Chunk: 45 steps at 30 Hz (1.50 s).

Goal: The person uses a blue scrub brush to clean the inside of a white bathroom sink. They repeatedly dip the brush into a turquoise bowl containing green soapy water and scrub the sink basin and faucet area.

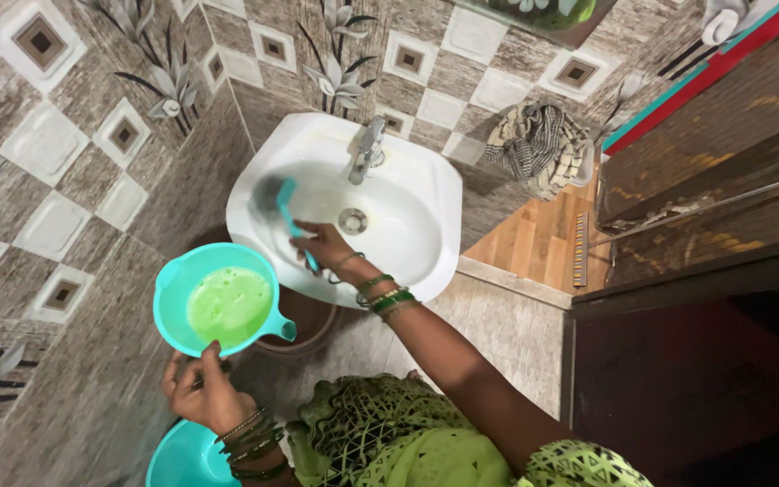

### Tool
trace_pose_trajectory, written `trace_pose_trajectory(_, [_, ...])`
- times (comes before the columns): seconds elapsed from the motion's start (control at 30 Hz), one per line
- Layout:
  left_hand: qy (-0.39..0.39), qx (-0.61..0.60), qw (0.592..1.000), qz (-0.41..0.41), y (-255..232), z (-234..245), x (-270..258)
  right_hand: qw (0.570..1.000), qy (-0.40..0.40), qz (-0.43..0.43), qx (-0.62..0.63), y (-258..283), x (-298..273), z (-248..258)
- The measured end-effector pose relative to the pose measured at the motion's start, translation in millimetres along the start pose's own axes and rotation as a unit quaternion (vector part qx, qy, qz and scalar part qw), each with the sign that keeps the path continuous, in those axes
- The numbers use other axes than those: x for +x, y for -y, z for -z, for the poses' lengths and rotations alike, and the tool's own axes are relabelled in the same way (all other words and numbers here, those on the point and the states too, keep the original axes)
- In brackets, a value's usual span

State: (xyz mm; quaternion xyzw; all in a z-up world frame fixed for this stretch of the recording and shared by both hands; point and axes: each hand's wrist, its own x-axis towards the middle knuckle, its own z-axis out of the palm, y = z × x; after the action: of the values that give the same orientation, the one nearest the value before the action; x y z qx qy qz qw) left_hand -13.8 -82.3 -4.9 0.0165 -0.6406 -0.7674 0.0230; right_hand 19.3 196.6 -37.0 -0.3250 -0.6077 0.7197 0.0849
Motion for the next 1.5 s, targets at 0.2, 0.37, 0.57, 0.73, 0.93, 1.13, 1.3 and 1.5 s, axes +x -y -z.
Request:
trace_pose_trajectory(0.2, [0.013,0.01,1.0,-0.011,0,-2,0,0.964,0.168,-0.021,-0.205,42,-65,87])
trace_pose_trajectory(0.37, [0.012,-0.015,0.999,0.032,-7,-10,0,0.921,0.168,-0.101,-0.337,68,-105,143])
trace_pose_trajectory(0.57, [0.026,-0.018,0.999,0.008,-11,-20,-7,0.907,0.103,0.045,-0.406,5,-59,103])
trace_pose_trajectory(0.73, [0.031,-0.044,0.998,0.033,-9,-29,-8,0.895,-0.035,0.189,-0.403,-45,6,50])
trace_pose_trajectory(0.93, [0.057,-0.083,0.993,0.056,-18,-39,-9,0.877,0.026,0.198,-0.438,-33,-19,62])
trace_pose_trajectory(1.13, [0.105,-0.108,0.987,0.062,-20,-49,-12,0.897,0.21,-0.016,-0.389,23,-80,129])
trace_pose_trajectory(1.3, [0.104,-0.097,0.988,0.057,-7,-62,-14,0.89,0.155,0.065,-0.424,2,-76,122])
trace_pose_trajectory(1.5, [0.121,-0.057,0.99,0.039,2,-76,-22,0.781,-0.005,0.047,-0.623,-44,-8,82])
